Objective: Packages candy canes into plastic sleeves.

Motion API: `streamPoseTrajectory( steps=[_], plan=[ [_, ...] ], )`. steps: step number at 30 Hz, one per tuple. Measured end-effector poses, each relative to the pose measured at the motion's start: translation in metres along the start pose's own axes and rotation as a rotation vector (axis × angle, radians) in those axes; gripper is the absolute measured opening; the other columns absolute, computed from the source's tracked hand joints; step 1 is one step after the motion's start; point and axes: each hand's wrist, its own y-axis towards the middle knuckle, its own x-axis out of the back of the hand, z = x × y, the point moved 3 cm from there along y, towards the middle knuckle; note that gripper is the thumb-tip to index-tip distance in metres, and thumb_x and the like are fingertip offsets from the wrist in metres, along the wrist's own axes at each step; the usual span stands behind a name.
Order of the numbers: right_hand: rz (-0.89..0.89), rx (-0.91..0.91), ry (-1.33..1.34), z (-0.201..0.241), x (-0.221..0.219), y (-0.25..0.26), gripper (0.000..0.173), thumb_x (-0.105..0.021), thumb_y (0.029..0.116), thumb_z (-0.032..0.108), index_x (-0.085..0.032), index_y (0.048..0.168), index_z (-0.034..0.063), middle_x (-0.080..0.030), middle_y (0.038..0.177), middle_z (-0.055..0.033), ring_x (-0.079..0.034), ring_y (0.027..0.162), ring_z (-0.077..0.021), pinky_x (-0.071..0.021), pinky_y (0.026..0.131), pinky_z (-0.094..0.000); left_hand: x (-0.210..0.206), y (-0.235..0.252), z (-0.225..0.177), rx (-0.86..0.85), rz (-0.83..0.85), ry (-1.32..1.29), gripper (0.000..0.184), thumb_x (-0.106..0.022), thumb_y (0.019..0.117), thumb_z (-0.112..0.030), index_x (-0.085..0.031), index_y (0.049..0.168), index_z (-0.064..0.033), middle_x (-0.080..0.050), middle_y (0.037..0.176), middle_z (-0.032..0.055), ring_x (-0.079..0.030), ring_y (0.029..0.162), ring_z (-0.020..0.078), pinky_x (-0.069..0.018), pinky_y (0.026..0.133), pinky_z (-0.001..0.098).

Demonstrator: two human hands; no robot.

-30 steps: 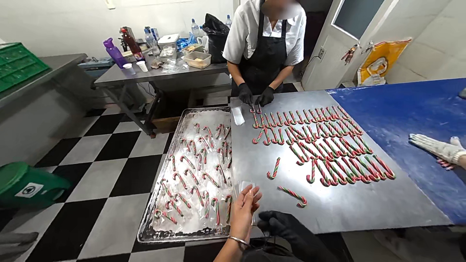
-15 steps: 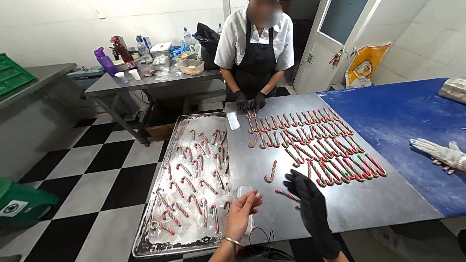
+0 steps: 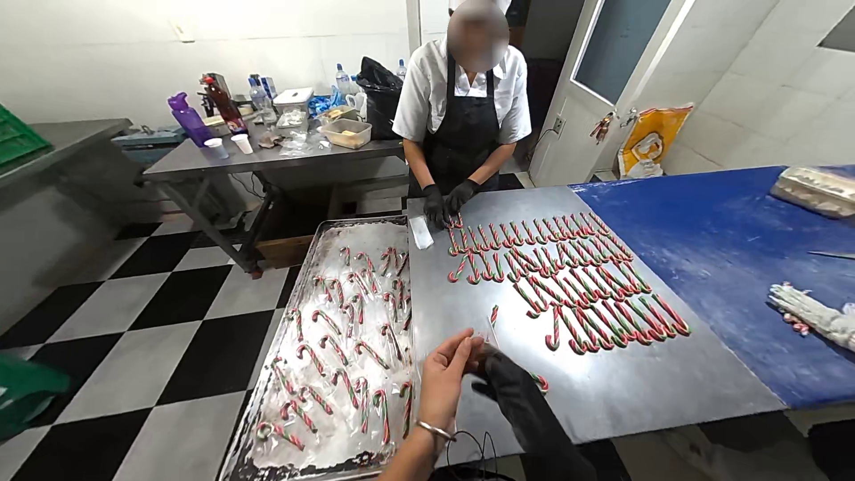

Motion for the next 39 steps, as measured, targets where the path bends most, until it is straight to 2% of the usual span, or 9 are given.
streamPoseTrajectory(
  steps=[7,13,15,17,19,21,28,35,39],
  plan=[
    [-0.443,0.183,0.194,0.042,-0.005,0.010,0.019,-0.047,0.1002,-0.007,-0.064,0.108,-0.0139,-0.074,0.083,-0.0131,-0.073,0.071,-0.0169,-0.0623,0.067,-0.0293,0.006,-0.039,0.030,0.122,0.153,0.225,0.033,-0.045,0.1102,-0.021,-0.067,0.116,0.0026,-0.078,0.101,0.0087,-0.076,0.092,0.0161,-0.0630,0.082,0.0340],
    [-0.161,0.297,0.058,0.020,0.024,0.003,0.037,-0.056,0.0973,-0.004,-0.057,0.134,-0.0078,-0.076,0.086,-0.0127,-0.075,0.076,-0.0203,-0.0636,0.077,-0.0359,0.055,-0.021,0.016,-0.180,-0.163,0.303,0.010,-0.085,0.0819,-0.012,-0.081,0.086,-0.0044,-0.077,0.076,0.0026,-0.073,0.068,0.0070,-0.0622,0.071,0.0246],
    [-0.079,0.308,0.023,0.019,0.026,-0.002,0.041,-0.056,0.0967,-0.003,-0.055,0.138,-0.0060,-0.076,0.085,-0.0109,-0.074,0.075,-0.0190,-0.0628,0.077,-0.0353,0.055,-0.019,0.004,-0.155,-0.135,0.317,0.019,-0.078,0.0903,-0.017,-0.074,0.075,-0.0052,-0.070,0.063,-0.0012,-0.067,0.056,0.0046,-0.0585,0.059,0.0219],
    [0.000,0.319,0.001,0.020,0.025,-0.007,0.038,-0.057,0.0965,-0.004,-0.058,0.135,-0.0048,-0.076,0.085,-0.0097,-0.074,0.074,-0.0180,-0.0628,0.076,-0.0347,0.043,-0.015,-0.004,-0.153,0.014,0.401,0.042,-0.049,0.1085,-0.028,-0.073,0.085,-0.0036,-0.069,0.063,-0.0021,-0.068,0.057,0.0066,-0.0600,0.061,0.0265],
    [0.047,0.326,-0.018,0.019,0.022,-0.009,0.035,-0.057,0.0968,-0.004,-0.061,0.132,-0.0048,-0.075,0.086,-0.0101,-0.073,0.074,-0.0175,-0.0627,0.076,-0.0343,0.024,-0.009,-0.013,-0.132,0.183,0.412,0.051,-0.031,0.1127,-0.032,-0.069,0.123,0.0004,-0.077,0.093,0.0042,-0.074,0.083,0.0122,-0.0619,0.081,0.0338],
    [0.049,0.329,-0.049,0.018,0.019,-0.011,0.032,-0.058,0.0955,-0.004,-0.065,0.126,-0.0034,-0.075,0.086,-0.0078,-0.073,0.074,-0.0158,-0.0627,0.075,-0.0327,0.006,-0.002,-0.018,-0.051,0.294,0.315,0.046,-0.041,0.1108,-0.031,-0.057,0.140,0.0014,-0.071,0.123,0.0094,-0.069,0.110,0.0149,-0.0556,0.098,0.0344],
    [0.033,0.314,-0.145,0.008,0.021,-0.012,0.022,-0.062,0.0956,0.000,-0.071,0.116,-0.0025,-0.076,0.091,-0.0072,-0.073,0.076,-0.0141,-0.0622,0.073,-0.0292,0.000,-0.008,-0.019,-0.188,0.001,0.125,0.009,-0.081,0.0847,-0.002,-0.079,0.093,0.0013,-0.078,0.081,0.0050,-0.073,0.074,0.0064,-0.0612,0.077,0.0220],
    [0.010,0.297,-0.115,-0.001,0.027,-0.013,0.019,-0.062,0.0965,0.002,-0.069,0.114,-0.0032,-0.076,0.091,-0.0080,-0.073,0.076,-0.0156,-0.0626,0.073,-0.0303,0.007,-0.007,-0.009,-0.232,0.241,0.244,0.020,-0.064,0.1000,-0.007,-0.073,0.114,0.0040,-0.078,0.099,0.0072,-0.075,0.093,0.0108,-0.0599,0.093,0.0276],
    [0.182,0.050,-0.207,-0.010,0.025,-0.015,0.024,-0.065,0.0975,0.012,-0.071,0.119,0.0026,-0.077,0.092,-0.0067,-0.074,0.078,-0.0171,-0.0628,0.074,-0.0338,0.012,-0.005,0.002,-0.219,0.036,0.186,0.011,-0.082,0.0825,-0.002,-0.079,0.092,0.0017,-0.078,0.081,0.0067,-0.075,0.075,0.0102,-0.0628,0.077,0.0254]
  ],
)
